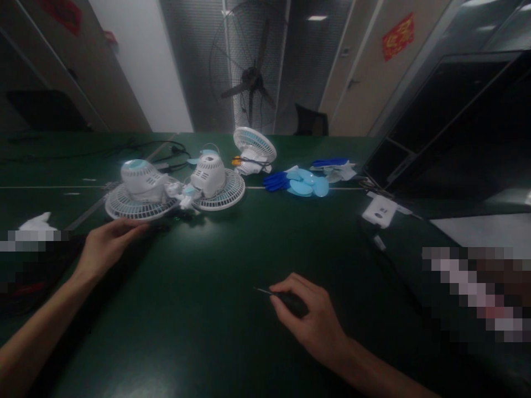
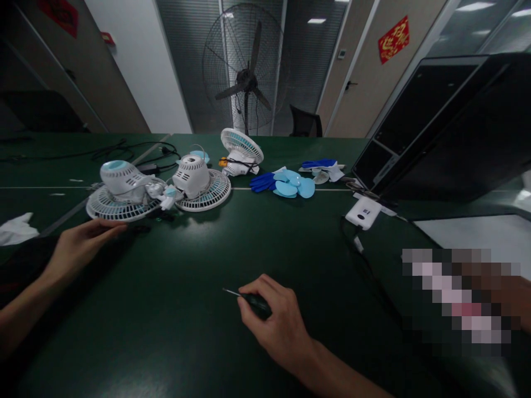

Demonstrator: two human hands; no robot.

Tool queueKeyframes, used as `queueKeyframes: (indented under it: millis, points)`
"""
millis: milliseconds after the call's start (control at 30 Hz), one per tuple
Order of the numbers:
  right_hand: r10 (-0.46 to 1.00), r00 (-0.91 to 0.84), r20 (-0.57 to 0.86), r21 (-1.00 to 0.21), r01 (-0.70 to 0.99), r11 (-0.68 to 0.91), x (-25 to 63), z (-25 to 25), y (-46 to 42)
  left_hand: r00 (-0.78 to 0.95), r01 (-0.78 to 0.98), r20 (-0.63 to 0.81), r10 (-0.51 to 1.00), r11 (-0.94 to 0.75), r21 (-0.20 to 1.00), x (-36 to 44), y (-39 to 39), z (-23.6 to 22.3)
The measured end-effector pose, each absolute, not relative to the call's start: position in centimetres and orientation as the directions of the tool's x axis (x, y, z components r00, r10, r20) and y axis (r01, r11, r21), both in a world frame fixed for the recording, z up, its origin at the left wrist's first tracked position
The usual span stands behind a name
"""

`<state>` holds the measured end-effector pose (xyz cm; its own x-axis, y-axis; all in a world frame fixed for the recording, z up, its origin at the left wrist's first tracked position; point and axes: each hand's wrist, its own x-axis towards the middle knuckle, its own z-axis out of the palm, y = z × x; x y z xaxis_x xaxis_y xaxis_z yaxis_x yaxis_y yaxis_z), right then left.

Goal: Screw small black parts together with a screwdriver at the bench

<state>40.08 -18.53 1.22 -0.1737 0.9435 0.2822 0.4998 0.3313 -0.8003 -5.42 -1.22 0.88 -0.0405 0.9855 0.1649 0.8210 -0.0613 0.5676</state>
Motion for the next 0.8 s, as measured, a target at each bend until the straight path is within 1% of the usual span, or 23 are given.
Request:
queueKeyframes:
  millis: [100, 300, 500, 800]
  points:
    - [0.944, -0.176, 0.278, -0.801, 0.500, 0.329, 40.1, 1.3, -18.5, -0.050, 0.745, 0.140, 0.989, -0.056, 0.665, -4.3, -1.6, 1.0]
    - [0.946, -0.173, 0.275, -0.795, 0.513, 0.325, 40.0, 1.3, -18.5, 0.092, 0.821, 0.280, 0.956, -0.232, 0.522, -3.7, -0.7, -0.3]
    - [0.944, -0.170, 0.283, -0.796, 0.507, 0.329, 40.0, 1.3, -18.5, 0.160, 0.810, 0.264, 0.951, -0.279, 0.516, -4.1, -0.2, -0.6]
    - [0.944, -0.184, 0.275, -0.797, 0.506, 0.331, 40.0, 1.3, -18.5, 0.162, 0.810, 0.261, 0.952, -0.279, 0.515, -4.2, -0.8, -0.4]
